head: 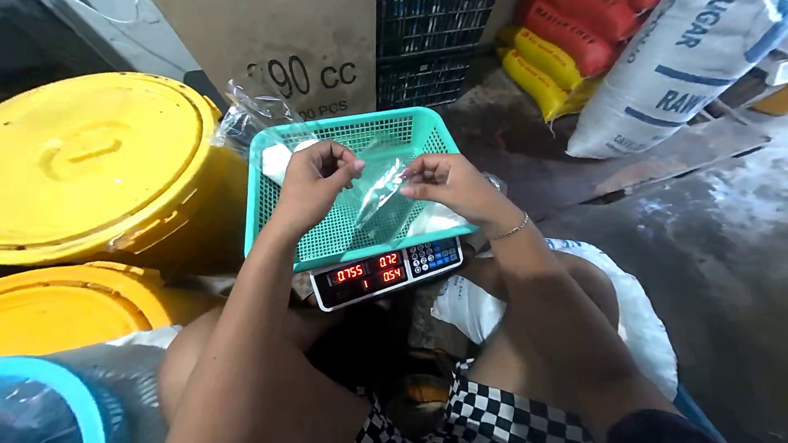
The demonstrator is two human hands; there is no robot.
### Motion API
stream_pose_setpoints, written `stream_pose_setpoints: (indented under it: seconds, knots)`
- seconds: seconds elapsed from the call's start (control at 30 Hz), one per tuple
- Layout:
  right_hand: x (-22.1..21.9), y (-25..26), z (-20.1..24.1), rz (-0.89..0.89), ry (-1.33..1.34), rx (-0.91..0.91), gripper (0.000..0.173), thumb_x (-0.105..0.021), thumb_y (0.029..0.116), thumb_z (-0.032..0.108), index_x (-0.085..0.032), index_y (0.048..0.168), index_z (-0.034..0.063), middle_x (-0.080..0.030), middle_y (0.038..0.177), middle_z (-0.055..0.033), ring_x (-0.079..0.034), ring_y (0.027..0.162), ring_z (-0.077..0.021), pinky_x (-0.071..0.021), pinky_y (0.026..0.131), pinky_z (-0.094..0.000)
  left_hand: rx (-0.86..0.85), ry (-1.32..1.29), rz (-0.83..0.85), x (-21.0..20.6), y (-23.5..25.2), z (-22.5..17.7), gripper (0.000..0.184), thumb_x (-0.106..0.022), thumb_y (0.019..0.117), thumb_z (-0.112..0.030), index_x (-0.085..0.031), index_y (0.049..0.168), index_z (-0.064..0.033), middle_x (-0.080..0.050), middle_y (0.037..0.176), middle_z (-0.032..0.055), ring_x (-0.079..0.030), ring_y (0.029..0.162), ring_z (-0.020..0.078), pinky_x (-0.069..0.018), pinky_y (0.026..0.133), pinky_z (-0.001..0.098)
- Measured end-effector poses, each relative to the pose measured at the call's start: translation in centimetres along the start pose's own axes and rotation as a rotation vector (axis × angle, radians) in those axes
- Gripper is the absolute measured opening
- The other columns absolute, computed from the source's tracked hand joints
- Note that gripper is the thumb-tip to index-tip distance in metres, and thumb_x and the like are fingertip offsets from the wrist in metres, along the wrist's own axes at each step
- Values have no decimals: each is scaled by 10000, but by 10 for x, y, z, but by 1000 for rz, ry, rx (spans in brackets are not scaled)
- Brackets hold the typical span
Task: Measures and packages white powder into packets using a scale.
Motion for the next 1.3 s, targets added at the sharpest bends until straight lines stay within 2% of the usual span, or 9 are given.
stream_pose_setpoints:
  seconds: [0.37, 0.57, 0.73, 0.87, 0.93, 1.07, 1.13, 1.2, 1.3]
  knots:
    - [7, -20, -11, 142, -14, -49, 74, -656, 972, 35, -727, 958, 17, -714, 842, 15, -653, 773, 3, -549, 736, -168, 152, 144, -292, 42, -5, 23, 106, -662, 991, -151, -639, 1024, -53, -652, 825, -59, -610, 674, -29, -531, 652, 159]
    - [16, -27, -5, -74, -79, -37, 117, -619, 1003, 51, -714, 944, 16, -702, 800, 27, -643, 682, 5, -559, 652, -168, 172, 248, -289, 39, -9, 26, 143, -672, 988, -154, -635, 1035, -24, -650, 827, -19, -605, 670, -16, -527, 654, 169]
    - [5, -45, 6, -327, -281, 70, 275, -572, 1060, 186, -648, 859, 14, -607, 677, -70, -517, 484, -101, -433, 440, -228, -52, 562, -265, 3, -21, -5, 360, -683, 977, -203, -626, 1184, 85, -604, 1223, 303, -599, 1130, 426, -492, 941, 563]
    - [-14, -44, 24, -158, -218, 356, 291, -578, 1024, 107, -624, 758, -4, -532, 645, -31, -471, 532, -43, -392, 478, -157, -327, 194, 153, -49, -32, -38, 836, -508, 992, -624, -386, 1512, 20, -441, 1568, 123, -424, 1439, 198, -378, 1168, 390]
    - [-20, -43, 31, -52, -159, 388, 283, -662, 961, 88, -622, 689, 18, -583, 652, -23, -518, 560, -29, -428, 506, -158, -216, -42, 377, -66, -37, -37, 937, -674, 885, -637, -369, 1529, -29, -611, 1369, 7, -615, 1127, 57, -532, 931, 239]
    - [-2, -46, 26, -274, 12, 304, 133, -682, 970, 104, -635, 875, 23, -626, 757, 12, -590, 634, -2, -505, 574, -137, 62, -97, 473, -77, -36, -19, 149, -812, 835, -51, -722, 953, -58, -690, 742, -20, -567, 527, 17, -473, 473, 166]
    - [-6, -44, 20, -218, 205, 230, 318, -658, 988, 190, -547, 1246, 41, -659, 1071, -3, -658, 895, -41, -569, 761, -188, 73, -145, 387, -72, -35, -22, 78, -761, 883, -37, -691, 875, -71, -652, 653, -39, -559, 475, 4, -490, 445, 161]
    - [-27, -43, 15, -79, 372, 114, 612, -698, 925, 142, -421, 1465, 67, -648, 1203, -39, -666, 922, -70, -586, 745, -222, -13, -224, 184, -62, -31, -30, 82, -711, 907, -35, -654, 937, -87, -687, 736, -75, -621, 583, -10, -543, 546, 162]
    - [-61, -40, 0, 50, 526, -82, 443, -718, 842, -96, -584, 1254, -4, -714, 935, -56, -691, 768, -82, -604, 691, -238, -113, -238, -178, -41, -25, -34, 100, -703, 925, -45, -624, 968, -88, -701, 809, -80, -647, 642, 0, -566, 595, 178]
Point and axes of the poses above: each hand's wrist, its own y-axis towards the middle knuckle, its own x-axis out of the back of the hand, z = x × y, the point moved 8 cm from there along y, towards the middle knuckle
